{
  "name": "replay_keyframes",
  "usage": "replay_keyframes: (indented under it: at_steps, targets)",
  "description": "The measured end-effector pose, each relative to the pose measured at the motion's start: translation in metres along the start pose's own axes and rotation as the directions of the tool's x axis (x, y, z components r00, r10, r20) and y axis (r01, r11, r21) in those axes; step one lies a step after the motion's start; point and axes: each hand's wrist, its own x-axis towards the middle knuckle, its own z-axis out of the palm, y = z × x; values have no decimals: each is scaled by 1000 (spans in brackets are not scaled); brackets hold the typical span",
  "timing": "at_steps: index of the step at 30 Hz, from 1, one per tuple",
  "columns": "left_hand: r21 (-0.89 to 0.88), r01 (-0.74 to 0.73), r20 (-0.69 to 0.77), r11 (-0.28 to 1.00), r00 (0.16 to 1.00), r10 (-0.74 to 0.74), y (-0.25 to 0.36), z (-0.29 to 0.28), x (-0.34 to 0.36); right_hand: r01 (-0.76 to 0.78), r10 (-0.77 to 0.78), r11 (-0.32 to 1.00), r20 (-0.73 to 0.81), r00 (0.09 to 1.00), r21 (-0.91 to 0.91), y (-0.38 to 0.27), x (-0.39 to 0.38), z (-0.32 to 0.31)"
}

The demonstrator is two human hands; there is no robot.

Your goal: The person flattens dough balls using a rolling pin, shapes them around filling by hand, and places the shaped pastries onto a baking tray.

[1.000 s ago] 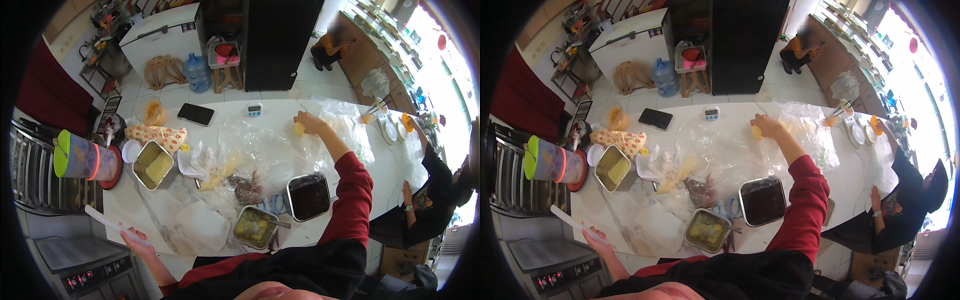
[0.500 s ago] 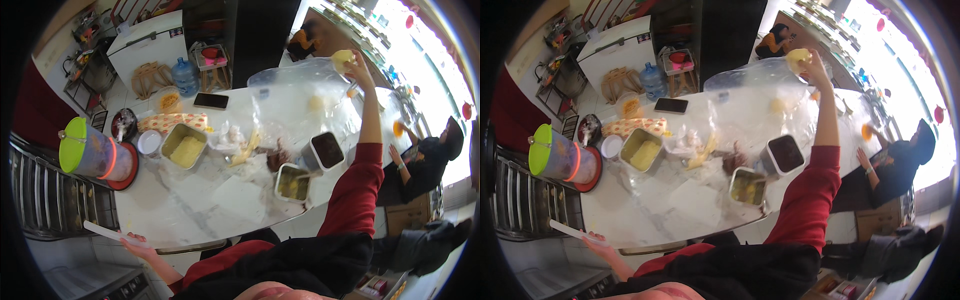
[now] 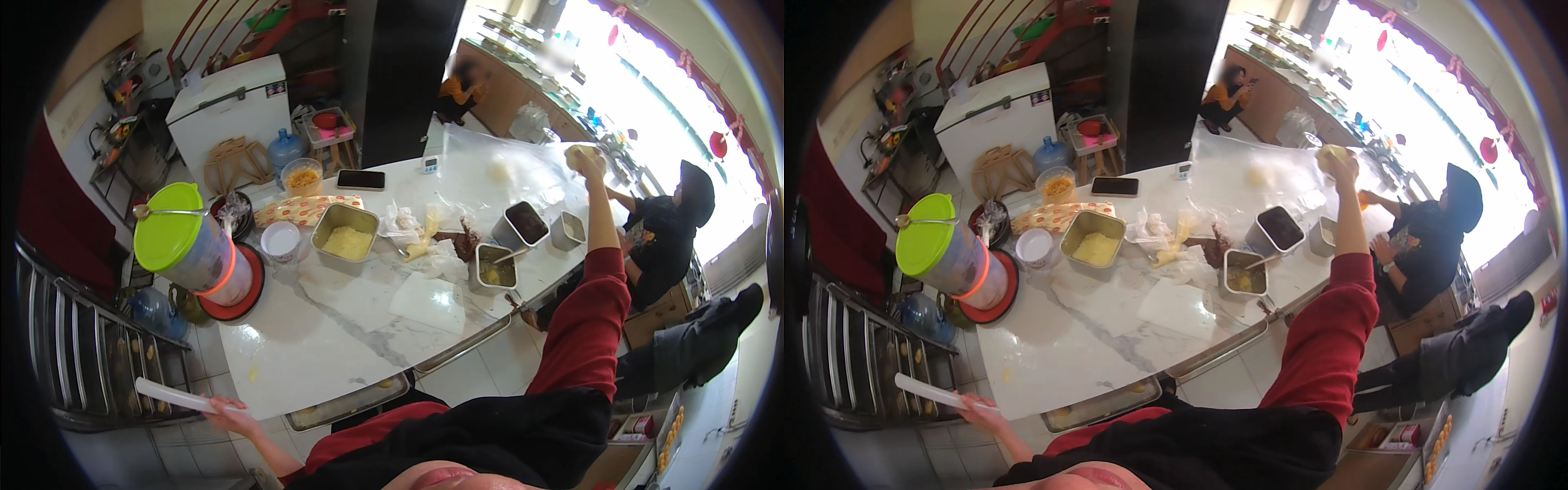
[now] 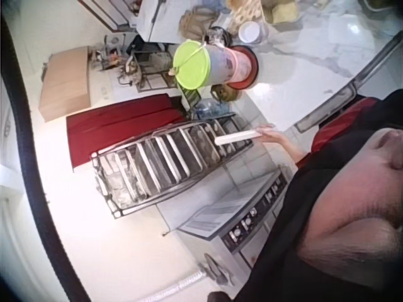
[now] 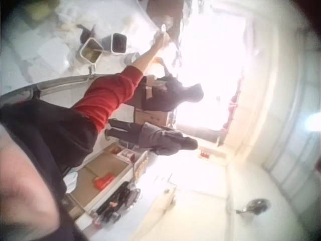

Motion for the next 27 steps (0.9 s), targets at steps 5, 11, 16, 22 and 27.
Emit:
replay_keyframes:
  at_steps: [5,11,16,22,27]
  targets:
    - [-156,115,463,981,886,-30,6,96,-45,-280,-137,614,449,883,738,11,-77,8]
    - [-92,162,926,982,376,25,13,252,-147,-767,-35,1,766,641,642,40,-216,75]
    - [-122,-11,992,992,25,122,-49,389,-230,-845,-103,-198,847,522,497,16,-278,59]
    - [-257,-137,935,957,-286,210,-53,440,-338,-788,-57,-123,789,612,603,57,-269,6]
    - [121,-163,990,979,-56,-131,-90,472,-330,-574,17,-122,580,815,810,72,-248,-54]
